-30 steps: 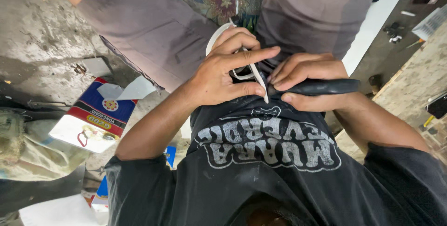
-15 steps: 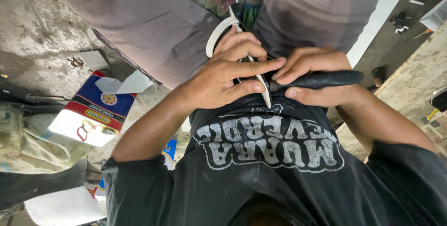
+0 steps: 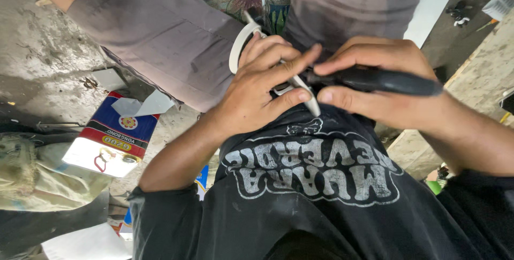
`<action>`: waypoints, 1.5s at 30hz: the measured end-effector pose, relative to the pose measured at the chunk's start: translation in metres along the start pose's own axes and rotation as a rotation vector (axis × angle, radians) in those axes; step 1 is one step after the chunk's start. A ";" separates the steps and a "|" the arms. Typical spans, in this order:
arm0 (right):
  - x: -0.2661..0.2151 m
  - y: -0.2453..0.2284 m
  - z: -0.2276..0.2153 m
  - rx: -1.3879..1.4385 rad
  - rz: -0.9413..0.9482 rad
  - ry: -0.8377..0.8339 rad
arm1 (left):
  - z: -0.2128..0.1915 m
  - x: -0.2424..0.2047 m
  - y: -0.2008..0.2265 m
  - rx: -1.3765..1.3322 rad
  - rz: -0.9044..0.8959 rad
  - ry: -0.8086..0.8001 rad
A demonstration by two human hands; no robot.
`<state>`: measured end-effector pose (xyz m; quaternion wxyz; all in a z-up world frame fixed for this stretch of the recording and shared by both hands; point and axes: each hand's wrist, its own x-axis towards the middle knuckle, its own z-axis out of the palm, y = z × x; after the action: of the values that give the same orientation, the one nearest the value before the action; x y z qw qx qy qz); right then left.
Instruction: The person assembles white slipper sandals by attaching black rubber soles to the upper straps. They press the sole onto the strap, then use a knife to trim excess material around the edges. The process is repeated for multiple units.
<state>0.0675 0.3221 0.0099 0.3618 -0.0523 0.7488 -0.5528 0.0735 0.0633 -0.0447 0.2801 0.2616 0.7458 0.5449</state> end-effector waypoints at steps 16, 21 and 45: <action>-0.005 0.029 0.053 -0.232 -0.503 0.340 | -0.033 0.000 -0.048 -0.755 -0.154 0.204; -0.012 0.037 0.036 0.280 -0.299 0.108 | -0.046 -0.005 -0.030 -0.444 -0.139 0.030; 0.004 0.018 0.022 0.379 -0.311 -0.055 | -0.047 -0.003 0.000 -0.183 -0.051 0.024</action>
<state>0.0838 0.3101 -0.0106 0.2960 -0.1133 0.6045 -0.7309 0.0432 0.0298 -0.0324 0.3078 0.2094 0.7026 0.6065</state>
